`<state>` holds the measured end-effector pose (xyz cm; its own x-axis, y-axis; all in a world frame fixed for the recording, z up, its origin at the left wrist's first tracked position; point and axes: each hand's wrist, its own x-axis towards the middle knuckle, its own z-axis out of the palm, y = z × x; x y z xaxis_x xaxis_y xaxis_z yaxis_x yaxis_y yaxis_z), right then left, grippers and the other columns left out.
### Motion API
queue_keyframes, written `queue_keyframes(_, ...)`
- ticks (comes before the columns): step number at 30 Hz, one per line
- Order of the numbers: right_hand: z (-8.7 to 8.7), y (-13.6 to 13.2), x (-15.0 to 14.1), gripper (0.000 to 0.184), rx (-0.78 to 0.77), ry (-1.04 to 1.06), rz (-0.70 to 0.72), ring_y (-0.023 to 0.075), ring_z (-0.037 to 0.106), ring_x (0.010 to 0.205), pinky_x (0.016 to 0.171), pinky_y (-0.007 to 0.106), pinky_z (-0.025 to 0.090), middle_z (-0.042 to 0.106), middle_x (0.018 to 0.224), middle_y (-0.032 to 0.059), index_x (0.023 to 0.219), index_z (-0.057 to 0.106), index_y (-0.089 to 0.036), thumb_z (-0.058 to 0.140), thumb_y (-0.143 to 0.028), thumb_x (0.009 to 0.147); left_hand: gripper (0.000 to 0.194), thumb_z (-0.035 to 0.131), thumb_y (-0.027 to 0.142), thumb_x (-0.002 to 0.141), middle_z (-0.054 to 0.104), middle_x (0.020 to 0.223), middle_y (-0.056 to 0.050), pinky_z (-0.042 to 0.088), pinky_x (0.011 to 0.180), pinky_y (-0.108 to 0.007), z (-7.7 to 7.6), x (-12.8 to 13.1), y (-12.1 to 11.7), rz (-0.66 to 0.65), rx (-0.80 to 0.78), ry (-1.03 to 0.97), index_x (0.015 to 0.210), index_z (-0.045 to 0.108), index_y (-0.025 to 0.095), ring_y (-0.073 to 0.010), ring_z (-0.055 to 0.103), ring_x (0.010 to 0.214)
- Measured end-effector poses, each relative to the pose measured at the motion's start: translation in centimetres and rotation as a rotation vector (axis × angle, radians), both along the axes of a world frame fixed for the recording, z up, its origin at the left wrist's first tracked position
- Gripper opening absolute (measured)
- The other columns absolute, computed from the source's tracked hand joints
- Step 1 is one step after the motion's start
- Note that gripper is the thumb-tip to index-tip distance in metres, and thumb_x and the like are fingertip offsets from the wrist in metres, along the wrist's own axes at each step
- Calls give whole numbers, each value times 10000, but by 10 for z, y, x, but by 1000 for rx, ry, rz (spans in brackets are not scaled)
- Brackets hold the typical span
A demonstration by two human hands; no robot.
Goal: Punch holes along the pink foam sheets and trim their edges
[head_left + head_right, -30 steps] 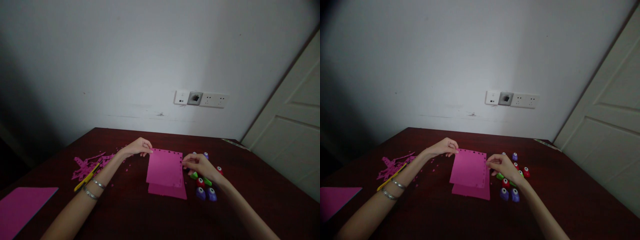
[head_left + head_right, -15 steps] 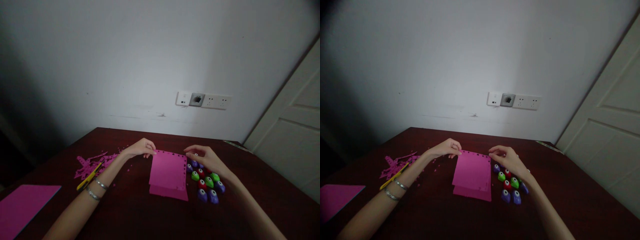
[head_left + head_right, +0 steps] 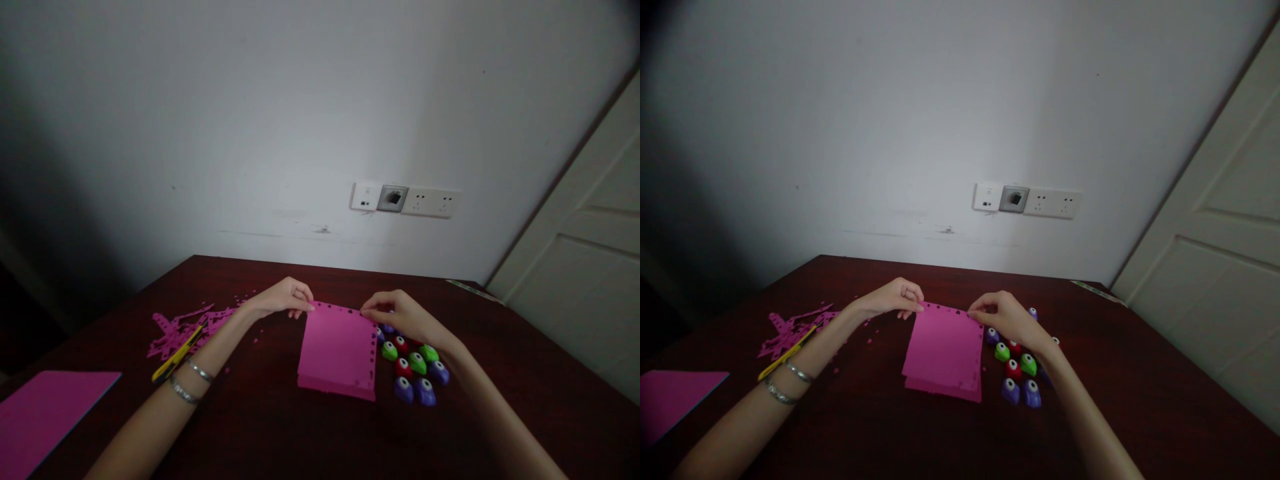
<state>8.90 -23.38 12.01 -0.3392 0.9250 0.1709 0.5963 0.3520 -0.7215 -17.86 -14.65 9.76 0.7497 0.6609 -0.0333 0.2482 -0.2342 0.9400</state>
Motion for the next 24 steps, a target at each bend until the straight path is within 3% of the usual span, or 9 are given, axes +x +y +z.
queue_keyframes(6, -2, 1, -2, 184, -31, 40, 3, 155, 587, 705, 647, 271, 448, 681, 761, 27, 788, 691, -164, 552, -283, 771, 251, 700, 322, 665, 605, 620, -16, 392, 497, -231, -1, 0, 3, 15, 14, -19, 792, 611, 125, -89, 525, 526)
queue_keyframes(12, -2, 2, 0, 193, -65, 84, 1, 145, 576, 677, 631, 262, 438, 674, 732, 25, 788, 696, -157, 564, -296, 759, 281, 678, 281, 689, 657, 940, -97, 435, 792, -294, 2, 20, 0, 129, 213, -197, 914, 629, 119, -142, 592, 857)
queue_keyframes(19, -1, -1, -4, 206, -99, 39, 59, 142, 557, 672, 628, 263, 427, 665, 727, 24, 800, 693, -153, 547, -294, 766, 280, 655, 297, 715, 684, 896, -91, 453, 762, -298, 2, 43, -12, -104, 142, -69, 940, 659, 132, -144, 618, 795)
queue_keyframes(24, 0, -3, -8, 200, -73, 23, 61, 127, 540, 636, 584, 243, 408, 650, 708, 15, 794, 687, -156, 533, -283, 773, 214, 637, 269, 722, 694, 823, -77, 453, 693, -267, -3, 42, -9, -82, 144, -66, 877, 686, 129, -132, 615, 719)
